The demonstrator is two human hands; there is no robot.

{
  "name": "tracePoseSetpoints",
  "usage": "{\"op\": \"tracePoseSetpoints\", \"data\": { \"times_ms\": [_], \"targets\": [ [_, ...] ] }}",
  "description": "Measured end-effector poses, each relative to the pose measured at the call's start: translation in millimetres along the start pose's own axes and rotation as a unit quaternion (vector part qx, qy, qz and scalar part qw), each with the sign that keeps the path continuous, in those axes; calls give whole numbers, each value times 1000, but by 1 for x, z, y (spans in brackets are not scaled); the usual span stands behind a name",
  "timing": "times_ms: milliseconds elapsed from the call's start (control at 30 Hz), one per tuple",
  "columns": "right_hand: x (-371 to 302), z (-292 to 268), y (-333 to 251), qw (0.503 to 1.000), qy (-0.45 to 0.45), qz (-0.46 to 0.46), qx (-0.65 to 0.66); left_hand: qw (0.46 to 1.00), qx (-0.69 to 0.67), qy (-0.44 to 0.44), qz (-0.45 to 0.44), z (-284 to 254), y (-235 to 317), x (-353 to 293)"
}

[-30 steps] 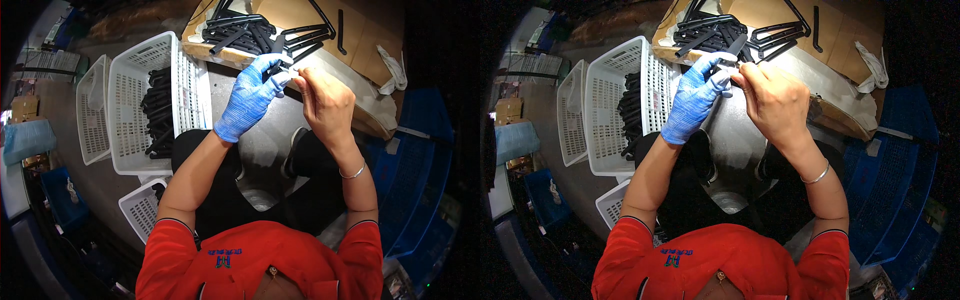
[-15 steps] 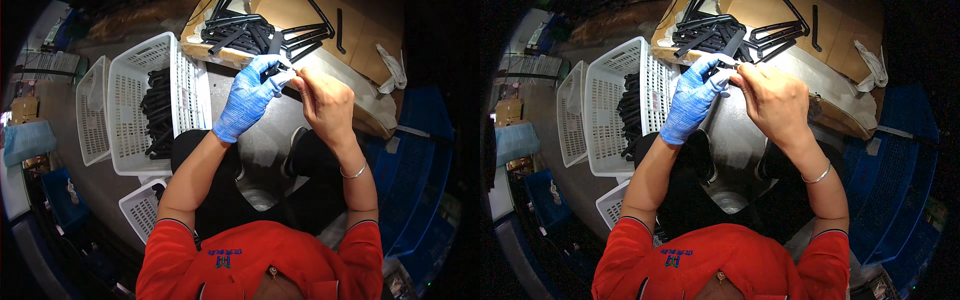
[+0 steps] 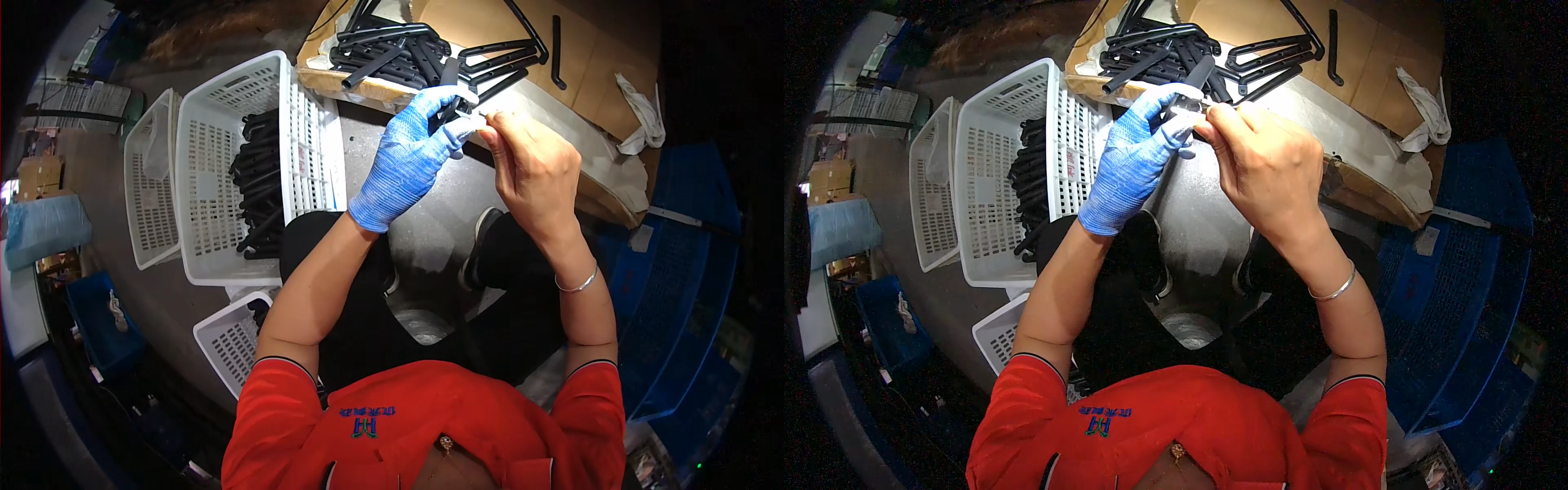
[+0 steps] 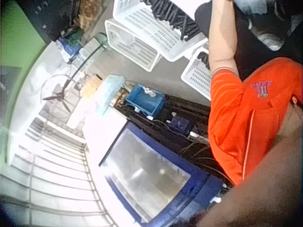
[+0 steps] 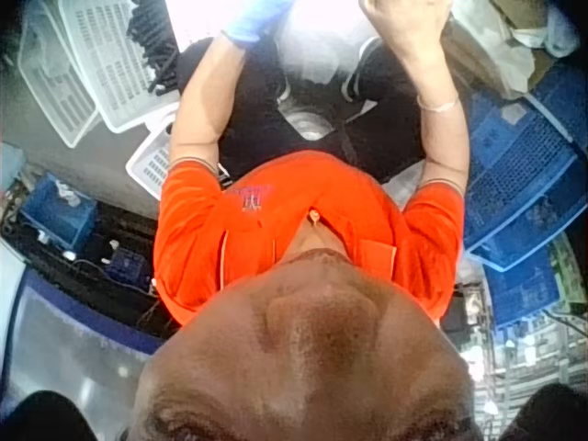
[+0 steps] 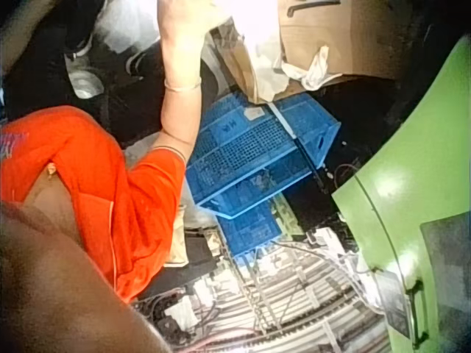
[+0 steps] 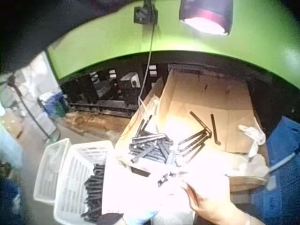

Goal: Assembling small pins or parts into black plastic frame components at a manual assembly station.

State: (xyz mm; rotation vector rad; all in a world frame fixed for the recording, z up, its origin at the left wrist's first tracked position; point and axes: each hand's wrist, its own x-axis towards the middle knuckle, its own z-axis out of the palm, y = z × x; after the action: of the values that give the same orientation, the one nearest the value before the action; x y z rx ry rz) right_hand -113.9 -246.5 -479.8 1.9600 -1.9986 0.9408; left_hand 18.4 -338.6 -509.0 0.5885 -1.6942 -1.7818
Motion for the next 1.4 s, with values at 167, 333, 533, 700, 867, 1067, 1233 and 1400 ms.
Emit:
{"op": "tracePoseSetpoints", "data": {
  "times_ms": [167,333,533,700,867,1067,1233,1400],
  "targets": [
    [0,-1,-2,1000,-1,8,-20,998,-46,17,-44,1,1,0],
    [1,-1,-1,1000,0,0,11,998,-42,22,-39,2,-1,0],
    [0,-1,0,999,2,11,38,998,-34,15,-42,2,1,0],
    [1,-2,-1,999,-8,14,33,998,-36,19,-49,1,1,0],
    [1,-3,-2,999,-11,16,28,997,-45,24,-59,2,2,-1],
    [-1,3,1,1000,10,-1,3,997,-31,22,-66,2,2,-1],
    [-3,5,1,1000,4,27,10,997,-38,31,-57,4,1,-1],
    [-2,9,14,986,9,121,112,997,-31,58,-38,3,0,2]
  ]
}}
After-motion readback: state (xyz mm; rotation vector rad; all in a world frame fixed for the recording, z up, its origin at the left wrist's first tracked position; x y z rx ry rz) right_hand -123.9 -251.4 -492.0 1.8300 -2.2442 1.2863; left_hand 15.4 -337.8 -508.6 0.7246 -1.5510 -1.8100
